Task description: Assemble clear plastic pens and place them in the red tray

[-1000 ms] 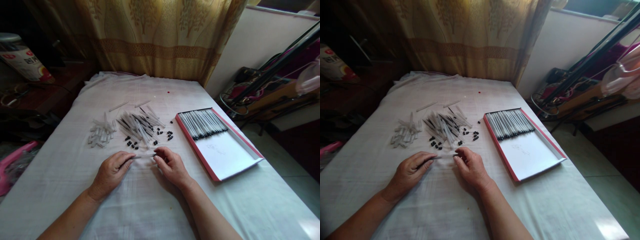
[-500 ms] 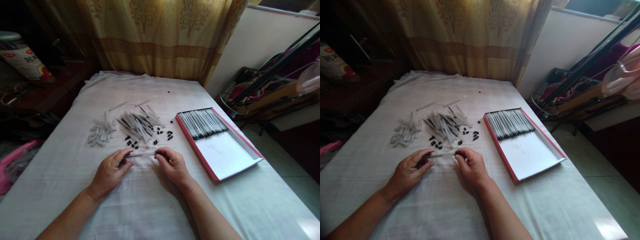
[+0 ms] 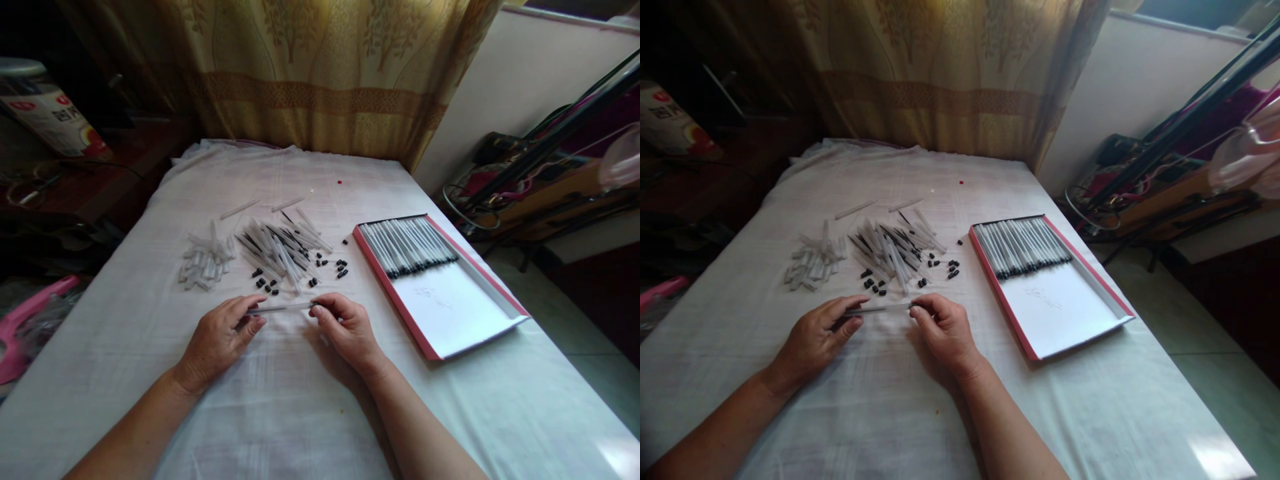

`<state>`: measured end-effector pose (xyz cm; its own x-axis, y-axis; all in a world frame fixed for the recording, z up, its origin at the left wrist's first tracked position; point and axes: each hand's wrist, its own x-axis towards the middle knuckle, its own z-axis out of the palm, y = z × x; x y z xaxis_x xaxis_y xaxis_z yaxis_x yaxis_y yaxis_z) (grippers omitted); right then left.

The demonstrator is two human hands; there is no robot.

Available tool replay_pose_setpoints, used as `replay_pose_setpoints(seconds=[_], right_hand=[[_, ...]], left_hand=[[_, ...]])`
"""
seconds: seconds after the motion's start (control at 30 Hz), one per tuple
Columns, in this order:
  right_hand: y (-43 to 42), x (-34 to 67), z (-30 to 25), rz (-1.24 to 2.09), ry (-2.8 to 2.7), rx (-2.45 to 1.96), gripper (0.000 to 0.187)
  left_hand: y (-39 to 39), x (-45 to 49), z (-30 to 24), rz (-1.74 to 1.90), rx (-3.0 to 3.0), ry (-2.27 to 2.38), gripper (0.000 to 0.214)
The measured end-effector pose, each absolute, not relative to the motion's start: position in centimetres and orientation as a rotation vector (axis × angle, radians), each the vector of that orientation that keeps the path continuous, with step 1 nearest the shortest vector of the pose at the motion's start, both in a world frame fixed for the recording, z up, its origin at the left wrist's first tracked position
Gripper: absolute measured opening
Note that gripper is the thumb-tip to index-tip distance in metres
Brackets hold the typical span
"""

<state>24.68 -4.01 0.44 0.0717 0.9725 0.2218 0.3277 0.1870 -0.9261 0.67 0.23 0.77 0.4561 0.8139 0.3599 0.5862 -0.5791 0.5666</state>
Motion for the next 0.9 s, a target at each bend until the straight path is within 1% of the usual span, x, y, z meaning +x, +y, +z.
replay_pose_setpoints(seconds=[0.1,0.27,0.43,0.53,0.67,0.8,0.9], right_hand=[[-4.06,24.68,0.53,0.815,-1.432,-1.330,0.014],[-4.08,24.63,0.47,0.817,-1.474,-1.339,0.015],[-4.03,24.57,1.01,0.812,-1.415,-1.341,0.016],[-4.01,24.59,1.16,0.819,-1.399,-1.347,0.016],[-4.00,24.55,0.92,0.827,-1.406,-1.359,0.016],[-3.99,24.53,0.93,0.843,-1.380,-1.336,0.016],[-3.95,24.57,0.99,0.852,-1.350,-1.323,0.016]], left_hand=[[0.24,0.53,0.64,0.861,2.387,1.177,0.031],[0.24,0.73,0.64,0.920,2.285,1.246,0.025],[0.28,0.66,1.06,0.822,2.270,1.225,0.033],[0.30,0.58,1.15,0.822,2.288,1.189,0.033],[0.27,0.68,0.94,0.909,2.241,1.262,0.026],[0.36,0.64,0.66,0.890,2.243,1.254,0.032],[0.45,0.50,0.47,0.848,2.311,1.206,0.032]])
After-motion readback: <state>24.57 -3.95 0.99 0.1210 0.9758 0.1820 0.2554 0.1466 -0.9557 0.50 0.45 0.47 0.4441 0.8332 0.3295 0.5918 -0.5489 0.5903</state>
